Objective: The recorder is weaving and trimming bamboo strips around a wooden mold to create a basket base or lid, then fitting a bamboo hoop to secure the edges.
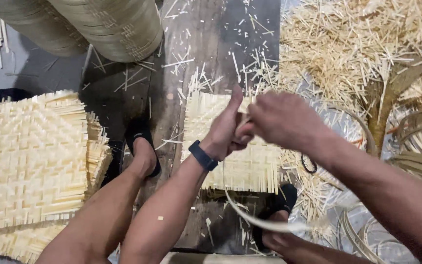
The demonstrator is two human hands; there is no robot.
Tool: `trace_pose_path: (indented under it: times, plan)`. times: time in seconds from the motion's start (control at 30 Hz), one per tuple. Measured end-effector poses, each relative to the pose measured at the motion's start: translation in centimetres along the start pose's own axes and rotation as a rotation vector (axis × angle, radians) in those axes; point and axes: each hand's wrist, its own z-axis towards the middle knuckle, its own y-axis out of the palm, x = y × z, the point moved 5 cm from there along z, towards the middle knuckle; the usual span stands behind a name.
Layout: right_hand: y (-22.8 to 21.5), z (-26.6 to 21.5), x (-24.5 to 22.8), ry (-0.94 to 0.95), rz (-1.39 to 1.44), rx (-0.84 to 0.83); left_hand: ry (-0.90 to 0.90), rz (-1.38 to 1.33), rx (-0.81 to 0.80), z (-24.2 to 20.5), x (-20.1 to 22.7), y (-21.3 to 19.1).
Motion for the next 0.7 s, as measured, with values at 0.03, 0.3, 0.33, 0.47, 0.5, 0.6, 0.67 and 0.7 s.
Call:
trace_pose_path:
  times: [0.03, 0.3, 0.33, 0.47, 0.5, 0.6, 0.67, 0.7]
  plan:
    - [0.4, -0.6, 2.6, 0.008, 0.004, -0.001, -0.005, 0.004, -0.007, 0.0, 0.0, -1.3]
    - [13.3, -5.7, 15.2, 0.143, 2.121, 0.669, 0.504, -0.659, 0.015, 1.2, 1.3, -10.0]
    - [13.9, -5.6, 14.7, 0.152, 2.126, 0.67, 0.495, -0.658, 0.016, 1.0, 2.2, -10.2]
    - [15.6, -5.0, 13.3, 0.099, 2.305, 0.697, 0.301, -0.366, 0.165, 0.6, 3.5, -10.9]
    - [15.8, -4.7, 13.1, 0.12, 2.296, 0.7, 0.3, -0.297, 0.191, 0.3, 3.9, -10.9]
    - [15.9, -4.6, 13.2, 0.214, 2.199, 0.715, 0.316, -0.304, 0.26, 0.2, 4.2, -12.4]
    - [13.9, -4.3, 11.5, 0.277, 2.199, 0.705, 0.314, -0.385, 0.228, 1.8, 2.4, -13.9]
    - [13.1, -4.3, 10.5, 0.342, 2.197, 0.697, 0.311, -0.465, 0.195, 2.4, 1.3, -14.6]
